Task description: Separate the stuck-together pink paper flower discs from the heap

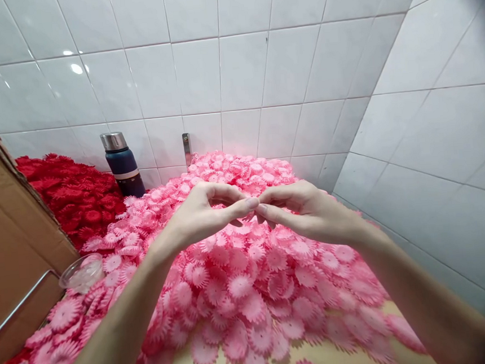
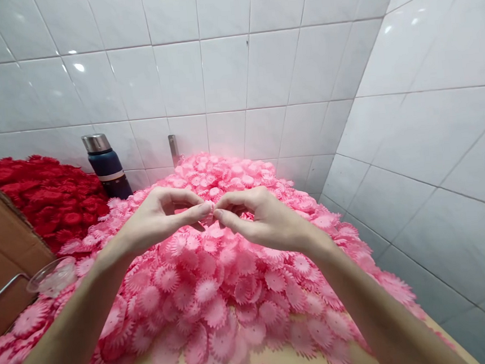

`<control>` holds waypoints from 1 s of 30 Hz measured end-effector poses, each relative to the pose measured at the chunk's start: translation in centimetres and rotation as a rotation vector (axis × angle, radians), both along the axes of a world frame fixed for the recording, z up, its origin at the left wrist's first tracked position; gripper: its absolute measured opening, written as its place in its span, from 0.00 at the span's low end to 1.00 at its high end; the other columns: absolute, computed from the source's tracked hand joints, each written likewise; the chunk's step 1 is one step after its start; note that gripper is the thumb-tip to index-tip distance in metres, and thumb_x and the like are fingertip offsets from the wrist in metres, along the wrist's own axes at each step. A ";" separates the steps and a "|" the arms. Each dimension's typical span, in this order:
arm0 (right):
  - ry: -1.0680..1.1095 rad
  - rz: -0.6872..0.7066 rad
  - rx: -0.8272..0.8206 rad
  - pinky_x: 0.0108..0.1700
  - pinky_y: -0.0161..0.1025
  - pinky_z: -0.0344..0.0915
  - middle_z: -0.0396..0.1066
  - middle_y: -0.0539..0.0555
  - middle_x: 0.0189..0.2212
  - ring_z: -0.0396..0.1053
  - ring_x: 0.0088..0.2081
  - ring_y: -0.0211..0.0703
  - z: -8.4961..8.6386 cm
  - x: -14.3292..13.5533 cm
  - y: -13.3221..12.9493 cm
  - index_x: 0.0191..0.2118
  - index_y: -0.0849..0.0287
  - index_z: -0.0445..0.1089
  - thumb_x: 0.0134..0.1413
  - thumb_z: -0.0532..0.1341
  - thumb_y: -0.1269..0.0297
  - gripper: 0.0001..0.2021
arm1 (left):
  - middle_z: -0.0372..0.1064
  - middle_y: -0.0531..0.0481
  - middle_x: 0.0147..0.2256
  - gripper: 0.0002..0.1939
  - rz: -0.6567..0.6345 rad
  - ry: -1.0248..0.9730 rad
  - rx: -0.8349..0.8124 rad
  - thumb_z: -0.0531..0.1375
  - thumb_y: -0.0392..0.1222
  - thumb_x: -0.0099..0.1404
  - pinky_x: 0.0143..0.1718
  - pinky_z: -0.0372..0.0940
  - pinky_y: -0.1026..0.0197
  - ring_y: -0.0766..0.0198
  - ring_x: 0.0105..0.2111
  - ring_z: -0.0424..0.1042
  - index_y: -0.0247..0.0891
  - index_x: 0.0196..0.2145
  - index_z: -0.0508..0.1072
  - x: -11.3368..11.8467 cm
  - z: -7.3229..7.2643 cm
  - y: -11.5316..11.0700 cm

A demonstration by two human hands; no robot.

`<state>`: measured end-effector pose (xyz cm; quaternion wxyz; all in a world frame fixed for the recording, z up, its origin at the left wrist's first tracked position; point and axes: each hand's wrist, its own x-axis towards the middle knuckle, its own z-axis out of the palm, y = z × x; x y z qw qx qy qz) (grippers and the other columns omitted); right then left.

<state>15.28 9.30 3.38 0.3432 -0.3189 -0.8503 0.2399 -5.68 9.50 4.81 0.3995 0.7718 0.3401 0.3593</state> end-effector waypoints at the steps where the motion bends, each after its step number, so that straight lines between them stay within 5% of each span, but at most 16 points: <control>1: -0.010 -0.007 0.018 0.27 0.35 0.64 0.73 0.53 0.27 0.68 0.27 0.38 0.0 0.0 0.0 0.35 0.59 0.74 0.61 0.58 0.60 0.10 | 0.78 0.45 0.32 0.12 0.008 0.010 0.020 0.64 0.46 0.61 0.37 0.71 0.61 0.61 0.34 0.76 0.34 0.33 0.80 0.0 0.0 0.0; 30: 0.074 0.017 -0.030 0.30 0.36 0.66 0.71 0.52 0.27 0.68 0.28 0.38 0.4 0.1 -0.2 0.36 0.61 0.72 0.64 0.56 0.61 0.11 | 0.76 0.46 0.33 0.12 0.051 -0.039 0.092 0.63 0.47 0.62 0.34 0.73 0.60 0.61 0.34 0.76 0.33 0.34 0.78 -0.1 0.2 -0.3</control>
